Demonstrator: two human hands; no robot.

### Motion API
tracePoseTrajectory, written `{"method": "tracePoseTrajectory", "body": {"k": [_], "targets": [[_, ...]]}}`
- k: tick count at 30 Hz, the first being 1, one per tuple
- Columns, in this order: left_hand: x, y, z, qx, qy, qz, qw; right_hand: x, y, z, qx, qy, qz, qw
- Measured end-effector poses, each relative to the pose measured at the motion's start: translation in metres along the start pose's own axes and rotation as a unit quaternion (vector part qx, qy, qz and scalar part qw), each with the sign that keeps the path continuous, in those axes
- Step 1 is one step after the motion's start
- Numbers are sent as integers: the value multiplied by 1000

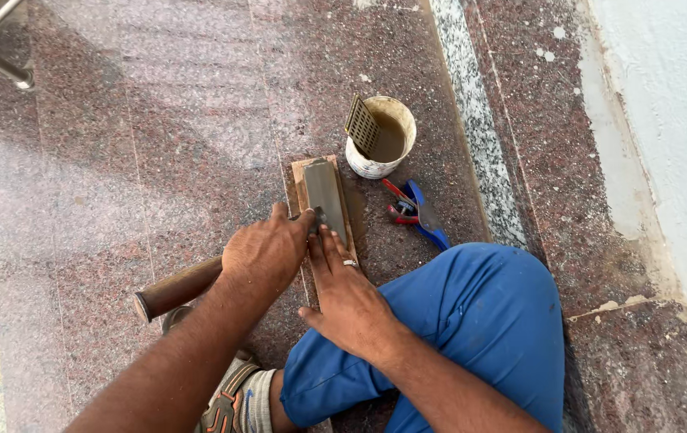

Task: The person sharpens a metal tool on a sharpening stone placed on a wooden block. They repeatedly rub the tool's edge against the stone, occasionally dipping it into a container of liquid and inspecting the edge.

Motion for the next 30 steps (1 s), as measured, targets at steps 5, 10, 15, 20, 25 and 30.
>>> {"method": "tracePoseTrajectory", "body": {"k": [5,10,15,20,25,30], "targets": [[-1,-2,1,2,8,-13,1000,-6,-1,-3,7,63,-56,996],[-2,-2,0,-7,19,-15,1000,-5,-9,-10,-44,52,-56,996],[-3,-5,-2,2,18,-21,1000,-11,-6,-14,-27,78,-87,993],[-4,-9,-24,21,-5,-20,1000,-6,-21,-32,-115,-16,-39,992],[-15,6,5,25,47,-58,997,5,2,8,-21,-15,7,1000],[7,-23,-25,23,-22,-37,999,-22,-8,-53,-68,-8,11,998]]}}
Point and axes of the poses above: each hand's wrist, its own z-axis away from the middle knuckle, its own y-axis out of the palm, x = y × z, the point moved 10 cm from there along -z, towards the middle knuckle, and after that the axes turned 7 degrees about -y, right-handed, at the moved point
